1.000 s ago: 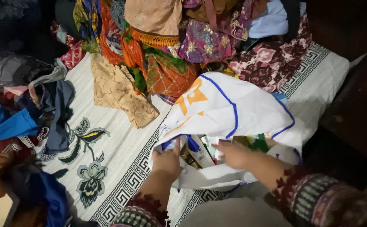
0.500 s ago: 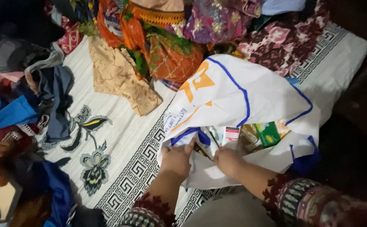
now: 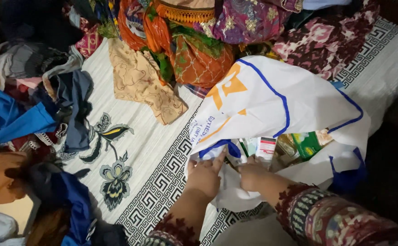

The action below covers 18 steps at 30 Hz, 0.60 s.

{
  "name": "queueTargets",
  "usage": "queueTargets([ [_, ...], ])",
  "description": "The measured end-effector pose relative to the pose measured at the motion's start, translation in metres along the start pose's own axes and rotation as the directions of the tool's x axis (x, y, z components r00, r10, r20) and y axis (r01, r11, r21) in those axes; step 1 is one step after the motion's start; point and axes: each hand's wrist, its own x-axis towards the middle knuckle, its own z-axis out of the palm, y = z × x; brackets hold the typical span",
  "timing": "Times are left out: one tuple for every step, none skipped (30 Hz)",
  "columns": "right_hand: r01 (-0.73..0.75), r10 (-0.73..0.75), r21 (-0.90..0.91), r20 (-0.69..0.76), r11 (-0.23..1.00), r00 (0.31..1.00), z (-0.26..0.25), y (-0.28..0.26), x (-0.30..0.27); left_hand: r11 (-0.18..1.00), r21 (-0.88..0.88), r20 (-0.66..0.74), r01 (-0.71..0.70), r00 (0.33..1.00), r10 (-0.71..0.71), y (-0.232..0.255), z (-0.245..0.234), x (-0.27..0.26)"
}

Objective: The person unloads items from a white shopping bag and places them into a wooden drawer. They handle a red sachet, a green box, and two tubes, briefly turning each over before storing them in the drawer.

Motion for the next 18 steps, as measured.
queueTargets([
  [0.003,-0.003,0.002,0.000,1.000,1.000,-0.004,-0.008,-0.006,1.000,0.002,0.001,0.003,1.000,-0.003,-0.001,0.001,0.000],
  [-0.044,0.044,0.018,0.005,0.999,0.999,-0.010,-0.011,-0.012,1.000,0.018,0.002,-0.010,1.000,0.010,0.000,0.001,0.005],
  [-0.090,0.090,0.035,0.011,0.995,0.996,-0.016,-0.015,-0.018,0.999,0.033,0.003,-0.023,1.000,0.023,0.002,0.001,0.009],
  [-0.100,0.100,0.038,0.008,0.994,0.995,-0.018,-0.016,-0.025,0.999,0.036,0.003,-0.033,0.999,0.033,0.002,0.001,0.011],
  [-0.068,0.077,0.116,-0.072,0.991,0.994,-0.020,-0.017,-0.032,0.999,0.038,0.001,-0.029,1.000,0.029,0.002,0.001,0.013],
  [-0.028,0.058,0.188,-0.152,0.982,0.987,-0.021,-0.019,-0.039,0.999,0.038,-0.001,-0.022,1.000,0.022,0.003,0.002,0.014],
  [-0.036,0.065,0.189,-0.153,0.981,0.986,-0.020,-0.016,-0.044,0.999,0.037,-0.001,-0.030,1.000,0.030,0.005,0.002,0.014],
  [-0.071,0.141,0.287,-0.232,0.955,0.962,-0.020,-0.016,-0.047,0.999,0.036,-0.029,-0.035,0.999,0.036,0.006,0.000,0.012],
  [-0.094,0.222,0.385,-0.302,0.918,0.927,-0.020,-0.016,-0.051,0.999,0.034,-0.057,-0.040,0.997,0.042,0.007,-0.001,0.010],
  [-0.094,0.225,0.386,-0.310,0.918,0.924,-0.028,-0.017,-0.062,0.998,0.038,-0.064,-0.044,0.997,0.047,0.008,-0.005,0.010],
  [-0.066,0.197,0.354,-0.347,0.933,0.917,-0.036,-0.018,-0.074,0.997,0.058,-0.047,-0.045,0.998,0.047,0.010,-0.008,0.009],
  [-0.043,0.173,0.323,-0.385,0.945,0.907,-0.043,-0.019,-0.087,0.996,0.078,-0.032,-0.050,0.998,0.053,0.013,-0.011,0.009],
  [-0.048,0.181,0.324,-0.393,0.945,0.901,-0.043,-0.016,-0.087,0.995,0.083,-0.038,-0.059,0.997,0.062,0.015,-0.014,0.008],
  [-0.043,0.192,0.354,-0.398,0.934,0.897,-0.042,-0.012,-0.089,0.996,0.072,-0.043,-0.052,0.998,0.055,0.019,-0.017,0.006],
  [-0.036,0.203,0.384,-0.403,0.923,0.892,-0.041,-0.008,-0.091,0.997,0.060,-0.048,-0.046,0.998,0.048,0.023,-0.020,0.005],
  [-0.040,0.212,0.388,-0.410,0.921,0.887,-0.040,-0.005,-0.094,0.996,0.067,-0.053,-0.055,0.997,0.058,0.026,-0.021,0.006],
  [0.043,0.201,0.428,-0.508,0.903,0.838,-0.040,-0.002,-0.098,0.995,0.076,-0.052,-0.062,0.996,0.066,0.029,-0.022,0.006],
  [0.127,0.199,0.456,-0.600,0.881,0.775,-0.039,0.001,-0.103,0.994,0.086,-0.051,-0.072,0.996,0.077,0.034,-0.023,0.007],
])
